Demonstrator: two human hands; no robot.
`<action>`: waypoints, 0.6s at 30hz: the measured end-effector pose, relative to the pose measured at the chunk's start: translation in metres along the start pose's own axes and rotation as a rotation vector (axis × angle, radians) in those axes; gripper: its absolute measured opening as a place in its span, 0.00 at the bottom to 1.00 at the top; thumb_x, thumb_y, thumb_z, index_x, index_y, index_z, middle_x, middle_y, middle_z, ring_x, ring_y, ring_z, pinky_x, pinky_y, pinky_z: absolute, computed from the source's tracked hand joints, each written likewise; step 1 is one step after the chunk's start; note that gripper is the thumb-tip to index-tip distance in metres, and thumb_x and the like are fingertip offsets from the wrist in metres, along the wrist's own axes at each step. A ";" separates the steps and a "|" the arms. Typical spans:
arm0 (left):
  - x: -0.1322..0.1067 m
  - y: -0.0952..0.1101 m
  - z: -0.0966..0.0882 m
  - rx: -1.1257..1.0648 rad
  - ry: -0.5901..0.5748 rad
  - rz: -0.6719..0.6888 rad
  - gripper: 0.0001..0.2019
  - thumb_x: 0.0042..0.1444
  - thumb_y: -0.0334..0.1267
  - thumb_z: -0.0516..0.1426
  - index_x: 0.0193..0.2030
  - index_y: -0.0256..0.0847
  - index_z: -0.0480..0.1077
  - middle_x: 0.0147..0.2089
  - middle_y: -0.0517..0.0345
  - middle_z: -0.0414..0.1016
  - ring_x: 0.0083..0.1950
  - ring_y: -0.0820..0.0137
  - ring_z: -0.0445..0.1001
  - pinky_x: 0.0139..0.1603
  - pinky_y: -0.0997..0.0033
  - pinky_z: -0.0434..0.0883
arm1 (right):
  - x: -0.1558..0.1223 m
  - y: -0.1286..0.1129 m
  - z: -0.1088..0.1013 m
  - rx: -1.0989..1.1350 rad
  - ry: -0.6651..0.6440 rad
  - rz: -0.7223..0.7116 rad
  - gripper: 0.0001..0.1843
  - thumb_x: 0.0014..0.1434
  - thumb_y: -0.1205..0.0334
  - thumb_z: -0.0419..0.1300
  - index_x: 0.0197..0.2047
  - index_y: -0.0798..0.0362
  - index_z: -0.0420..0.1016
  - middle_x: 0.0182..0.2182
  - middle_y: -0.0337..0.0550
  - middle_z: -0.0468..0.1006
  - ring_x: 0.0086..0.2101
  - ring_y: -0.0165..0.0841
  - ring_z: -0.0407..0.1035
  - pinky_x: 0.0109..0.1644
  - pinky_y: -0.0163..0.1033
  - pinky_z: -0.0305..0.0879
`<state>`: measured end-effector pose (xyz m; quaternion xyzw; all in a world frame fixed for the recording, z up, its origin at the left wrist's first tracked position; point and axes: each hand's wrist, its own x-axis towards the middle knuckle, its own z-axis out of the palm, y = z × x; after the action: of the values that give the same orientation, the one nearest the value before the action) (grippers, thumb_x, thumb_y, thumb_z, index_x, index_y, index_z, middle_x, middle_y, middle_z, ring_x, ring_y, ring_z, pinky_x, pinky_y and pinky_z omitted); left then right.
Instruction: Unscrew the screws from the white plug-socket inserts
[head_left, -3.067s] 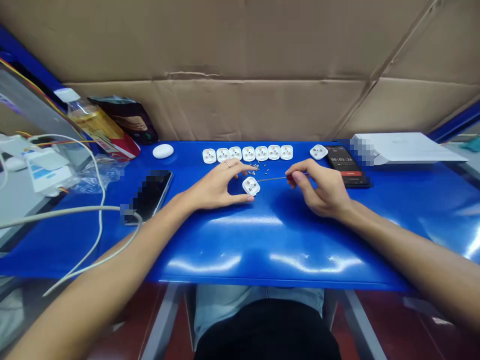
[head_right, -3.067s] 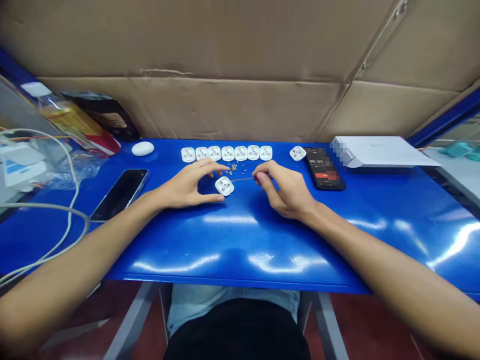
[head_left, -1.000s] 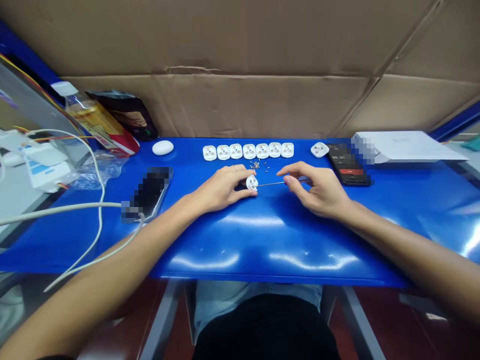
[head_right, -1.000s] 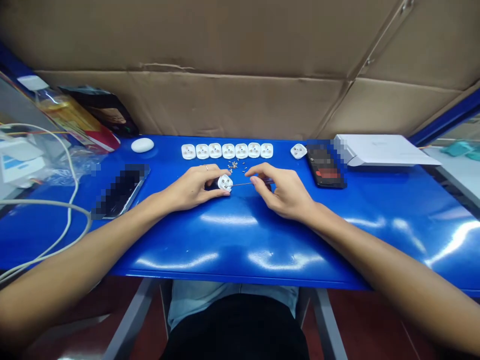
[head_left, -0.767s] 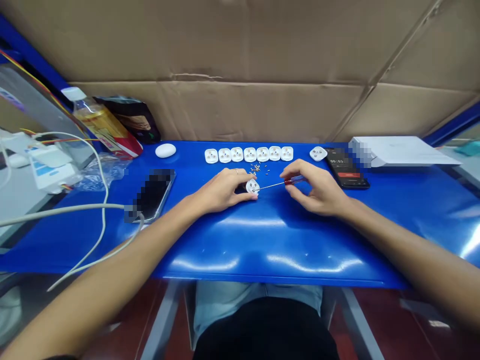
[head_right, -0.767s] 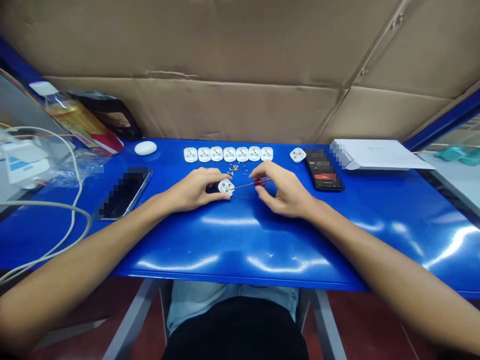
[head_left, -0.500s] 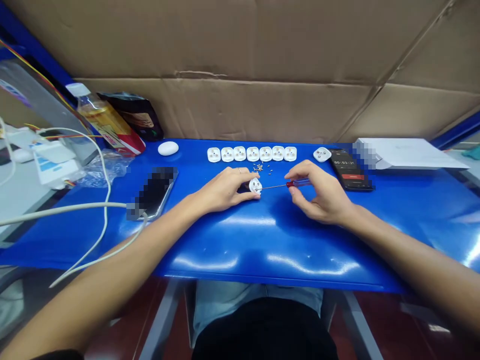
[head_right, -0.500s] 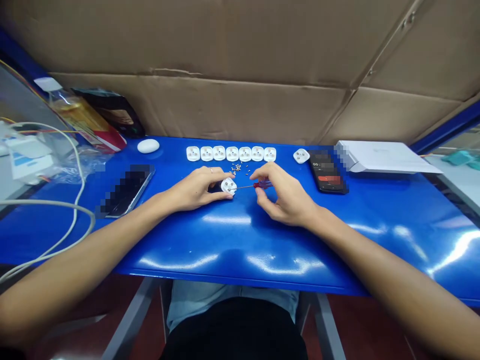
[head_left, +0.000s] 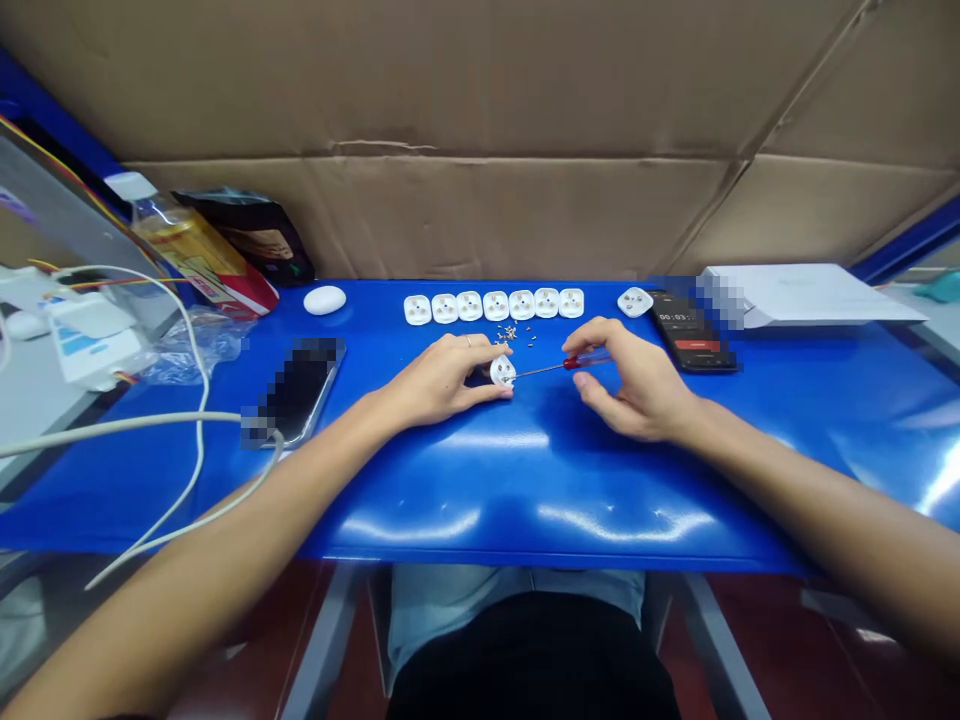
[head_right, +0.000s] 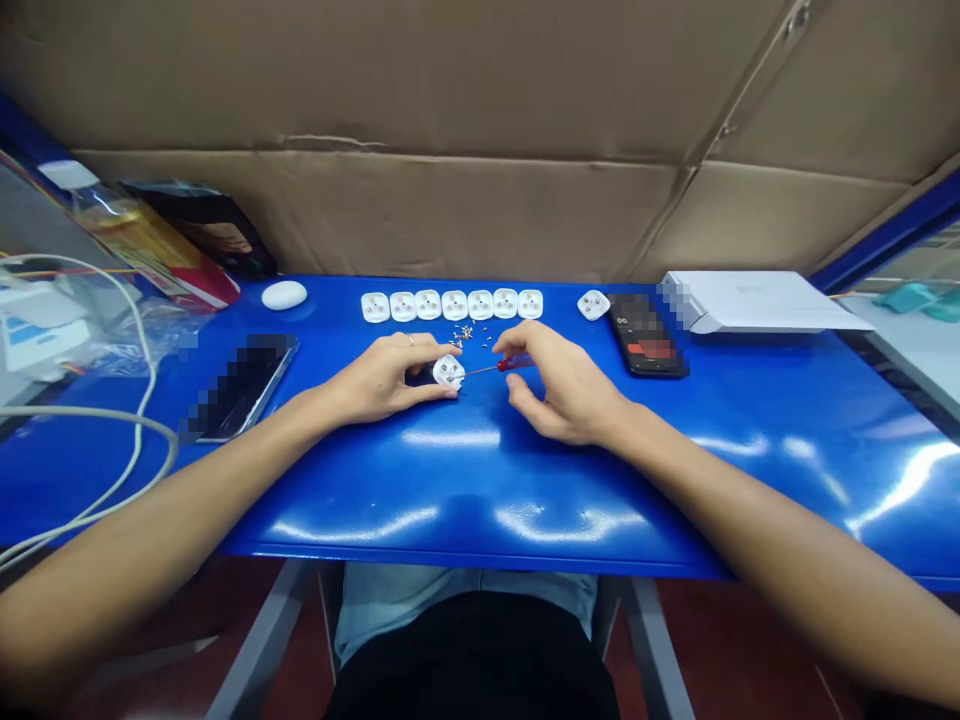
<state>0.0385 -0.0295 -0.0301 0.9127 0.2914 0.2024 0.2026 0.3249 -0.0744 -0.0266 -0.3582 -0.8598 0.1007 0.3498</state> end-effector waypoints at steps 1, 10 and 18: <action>0.000 0.000 0.000 0.000 0.000 -0.002 0.16 0.68 0.47 0.65 0.55 0.40 0.79 0.45 0.52 0.81 0.42 0.63 0.79 0.45 0.65 0.71 | 0.000 0.000 0.000 -0.016 -0.006 0.031 0.11 0.67 0.62 0.61 0.52 0.47 0.71 0.45 0.47 0.84 0.40 0.42 0.80 0.44 0.47 0.77; 0.000 0.001 -0.001 0.005 0.002 -0.015 0.18 0.68 0.48 0.64 0.58 0.41 0.79 0.46 0.51 0.82 0.43 0.62 0.79 0.46 0.64 0.72 | 0.001 -0.004 -0.001 -0.041 0.015 -0.025 0.11 0.65 0.64 0.61 0.52 0.47 0.73 0.44 0.48 0.84 0.40 0.43 0.80 0.44 0.48 0.77; -0.001 -0.001 0.000 0.012 0.007 -0.013 0.19 0.67 0.47 0.65 0.59 0.40 0.78 0.47 0.51 0.82 0.44 0.62 0.80 0.48 0.65 0.72 | 0.001 -0.004 0.000 -0.082 0.047 -0.062 0.11 0.65 0.67 0.59 0.50 0.47 0.73 0.42 0.48 0.84 0.40 0.44 0.80 0.44 0.49 0.77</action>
<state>0.0375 -0.0293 -0.0306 0.9113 0.2993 0.2025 0.1973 0.3222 -0.0768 -0.0246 -0.3476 -0.8654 0.0459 0.3579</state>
